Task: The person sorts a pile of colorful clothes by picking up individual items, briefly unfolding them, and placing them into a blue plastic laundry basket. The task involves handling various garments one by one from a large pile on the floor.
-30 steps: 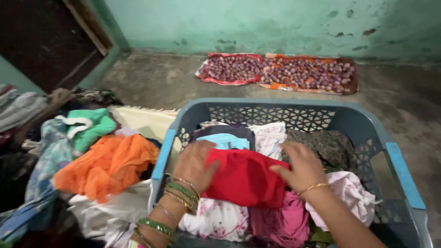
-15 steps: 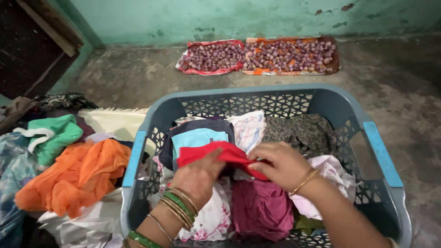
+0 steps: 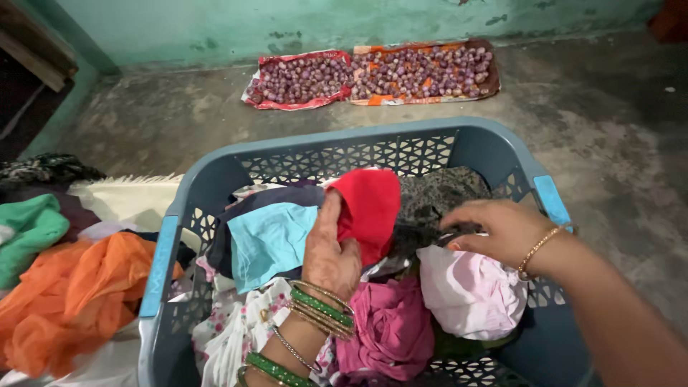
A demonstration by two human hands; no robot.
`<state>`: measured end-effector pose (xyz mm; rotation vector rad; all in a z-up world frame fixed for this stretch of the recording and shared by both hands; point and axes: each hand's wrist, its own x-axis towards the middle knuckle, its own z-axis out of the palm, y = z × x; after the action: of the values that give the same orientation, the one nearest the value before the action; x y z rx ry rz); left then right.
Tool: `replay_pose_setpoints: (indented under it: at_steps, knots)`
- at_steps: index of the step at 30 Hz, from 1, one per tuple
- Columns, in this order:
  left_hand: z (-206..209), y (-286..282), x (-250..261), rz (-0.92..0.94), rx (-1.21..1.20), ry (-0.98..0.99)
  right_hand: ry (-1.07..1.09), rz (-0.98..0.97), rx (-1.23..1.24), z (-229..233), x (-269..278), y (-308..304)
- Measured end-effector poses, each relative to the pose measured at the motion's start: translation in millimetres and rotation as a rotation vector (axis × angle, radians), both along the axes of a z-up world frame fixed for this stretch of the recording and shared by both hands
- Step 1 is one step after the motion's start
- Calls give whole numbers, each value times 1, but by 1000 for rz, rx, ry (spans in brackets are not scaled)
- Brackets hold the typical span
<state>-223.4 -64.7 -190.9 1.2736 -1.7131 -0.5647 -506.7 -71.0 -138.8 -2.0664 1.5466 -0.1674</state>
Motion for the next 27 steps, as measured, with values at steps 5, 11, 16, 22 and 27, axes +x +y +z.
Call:
replay_pose_setpoints:
  at_steps: [5,11,16,22,27]
  knots:
    - [-4,0,-10,0,103,-17,-290,-88,-120,-21,-7,-10]
    - [7,-6,-14,289,103,150,365,-100,80,-20,12,-12]
    - [-28,-8,-20,412,85,259,794,324,434,-41,60,32]
    - [-56,-8,-12,398,-20,48,742,270,408,-16,59,20]
    - [-63,0,-15,329,18,-31,390,-82,-168,-42,31,-63]
